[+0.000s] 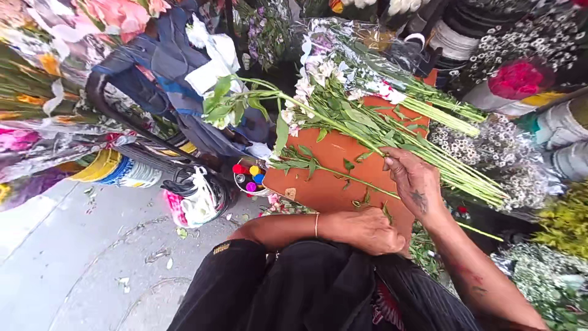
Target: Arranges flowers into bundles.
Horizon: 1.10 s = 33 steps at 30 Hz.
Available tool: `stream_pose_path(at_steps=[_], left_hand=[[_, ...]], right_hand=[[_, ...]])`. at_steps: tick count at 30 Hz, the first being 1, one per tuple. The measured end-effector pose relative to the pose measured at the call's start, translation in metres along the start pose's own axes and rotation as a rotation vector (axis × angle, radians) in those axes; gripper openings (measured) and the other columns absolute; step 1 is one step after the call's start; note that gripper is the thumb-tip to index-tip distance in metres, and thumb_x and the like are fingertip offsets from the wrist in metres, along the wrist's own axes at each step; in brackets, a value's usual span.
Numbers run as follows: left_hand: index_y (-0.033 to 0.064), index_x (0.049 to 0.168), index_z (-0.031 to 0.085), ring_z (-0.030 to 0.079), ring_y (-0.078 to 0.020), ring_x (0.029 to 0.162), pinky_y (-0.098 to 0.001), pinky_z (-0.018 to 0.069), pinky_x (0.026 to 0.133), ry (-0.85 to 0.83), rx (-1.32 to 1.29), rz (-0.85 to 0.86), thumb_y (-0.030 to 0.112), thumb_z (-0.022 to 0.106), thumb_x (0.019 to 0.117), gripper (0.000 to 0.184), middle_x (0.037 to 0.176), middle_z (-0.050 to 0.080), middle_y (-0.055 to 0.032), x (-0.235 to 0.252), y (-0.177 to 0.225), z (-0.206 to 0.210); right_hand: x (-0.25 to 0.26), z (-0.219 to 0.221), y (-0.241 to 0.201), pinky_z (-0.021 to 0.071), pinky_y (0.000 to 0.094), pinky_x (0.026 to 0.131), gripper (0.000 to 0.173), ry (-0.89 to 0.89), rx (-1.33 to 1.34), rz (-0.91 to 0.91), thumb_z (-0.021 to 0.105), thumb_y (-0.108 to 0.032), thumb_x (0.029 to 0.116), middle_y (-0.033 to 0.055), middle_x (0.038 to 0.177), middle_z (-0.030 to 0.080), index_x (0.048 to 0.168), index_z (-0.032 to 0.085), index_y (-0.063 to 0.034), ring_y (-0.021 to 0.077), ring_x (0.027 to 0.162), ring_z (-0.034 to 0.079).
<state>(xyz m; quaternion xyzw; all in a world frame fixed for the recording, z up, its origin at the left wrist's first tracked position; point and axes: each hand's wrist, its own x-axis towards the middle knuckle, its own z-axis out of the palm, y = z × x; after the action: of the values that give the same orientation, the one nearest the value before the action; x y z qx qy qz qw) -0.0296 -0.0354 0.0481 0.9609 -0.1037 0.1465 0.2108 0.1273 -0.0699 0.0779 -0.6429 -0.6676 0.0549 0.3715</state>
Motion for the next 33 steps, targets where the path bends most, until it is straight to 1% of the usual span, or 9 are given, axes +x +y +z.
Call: stream_pose_path(at_steps=[5,9,11,13,14,18,24,28,33], left_hand=[[-0.0027,0.087,0.07,0.068,-0.0203,0.068,-0.0365,0.0559,0.067,0.661,-0.041,-0.583,0.023,0.044,0.1082,0.043,0.072,0.069,-0.0129,-0.109,-0.036,-0.025],[-0.004,0.08,0.065,0.063,-0.0334,0.059,-0.0535,0.0512,0.059,0.465,-0.108,-1.331,0.048,0.038,0.1077,0.065,0.062,0.06,-0.0174,-0.243,0.012,0.033],[-0.0092,0.117,0.063,0.066,-0.0501,0.101,-0.0666,0.0511,0.087,0.09,-0.313,-1.735,0.054,0.049,0.1032,0.066,0.105,0.066,-0.0332,-0.281,0.037,0.074],[-0.0062,0.153,0.035,0.038,-0.0568,0.139,-0.0748,0.0345,0.106,-0.094,-0.497,-2.006,0.046,0.067,0.0967,0.084,0.152,0.037,-0.0372,-0.296,0.049,0.108],[-0.0045,0.158,0.025,0.027,-0.0565,0.146,-0.078,0.0273,0.109,-0.083,-0.504,-2.059,0.042,0.07,0.0957,0.09,0.16,0.025,-0.0356,-0.297,0.05,0.118],[-0.0033,0.151,0.043,0.043,-0.0474,0.142,-0.0723,0.0295,0.112,0.42,-0.257,-1.858,0.033,0.064,0.0998,0.066,0.154,0.042,-0.0297,-0.281,0.027,0.123],[0.001,0.128,0.063,0.052,-0.0401,0.137,-0.0634,0.0321,0.116,0.783,0.273,-1.261,0.03,0.058,0.1035,0.038,0.133,0.063,-0.0225,-0.26,0.002,0.094],[-0.0005,0.128,0.063,0.05,-0.0355,0.14,-0.055,0.0303,0.122,0.762,0.2,-0.821,0.029,0.052,0.1068,0.038,0.136,0.064,-0.0201,-0.207,-0.031,0.071],[0.0029,0.151,0.047,0.033,-0.0381,0.151,-0.065,0.0206,0.121,0.532,0.139,-0.935,0.056,0.058,0.0972,0.076,0.159,0.042,-0.0189,-0.138,-0.089,0.07]], right_hand=[[0.017,-0.014,0.033,0.052,0.0328,0.075,0.033,-0.032,-0.042,-0.109,0.055,-0.026,0.1066,0.0205,0.093,0.07,0.122,0.073,-0.0033,0.0223,0.081,0.066],[-0.01,-0.035,0.104,0.0489,0.0241,0.071,0.043,-0.068,0.042,-0.003,0.051,-0.028,0.1066,0.018,0.085,0.066,0.115,0.07,0.0091,0.0096,0.073,0.058],[-0.023,-0.039,0.128,0.0474,0.0158,0.068,0.043,-0.078,0.158,0.07,0.051,-0.03,0.106,0.0057,0.086,0.063,0.116,0.068,0.0081,-0.0022,0.071,0.054],[-0.023,-0.036,0.136,0.0459,0.0103,0.064,0.037,-0.11,0.242,0.12,0.052,-0.032,0.1062,-0.0086,0.085,0.062,0.118,0.068,-0.0004,-0.0098,0.068,0.052],[-0.02,-0.031,0.139,0.0462,0.01,0.063,0.036,-0.135,0.257,0.126,0.052,-0.031,0.1062,-0.0096,0.084,0.061,0.118,0.068,-0.0007,-0.0098,0.067,0.052],[-0.023,0.003,0.161,0.0488,0.0124,0.066,0.039,-0.253,0.163,0.131,0.05,-0.023,0.1058,0.0044,0.082,0.065,0.117,0.068,0.0098,-0.0046,0.067,0.055],[-0.083,0.009,0.204,0.0543,0.0441,0.091,0.04,-0.345,-0.208,0.057,0.051,-0.024,0.1043,0.0275,0.105,0.071,0.112,0.073,0.0083,0.0339,0.097,0.07],[-0.081,0.013,0.204,0.0505,0.0542,0.09,0.037,-0.318,-0.385,-0.049,0.049,-0.021,0.1048,0.0285,0.104,0.07,0.112,0.074,0.0053,0.0451,0.098,0.066],[-0.077,0.022,0.2,0.0531,0.0508,0.086,0.031,-0.334,-0.429,-0.168,0.053,-0.007,0.1013,0.0244,0.107,0.072,0.121,0.076,-0.0069,0.0424,0.096,0.068]])
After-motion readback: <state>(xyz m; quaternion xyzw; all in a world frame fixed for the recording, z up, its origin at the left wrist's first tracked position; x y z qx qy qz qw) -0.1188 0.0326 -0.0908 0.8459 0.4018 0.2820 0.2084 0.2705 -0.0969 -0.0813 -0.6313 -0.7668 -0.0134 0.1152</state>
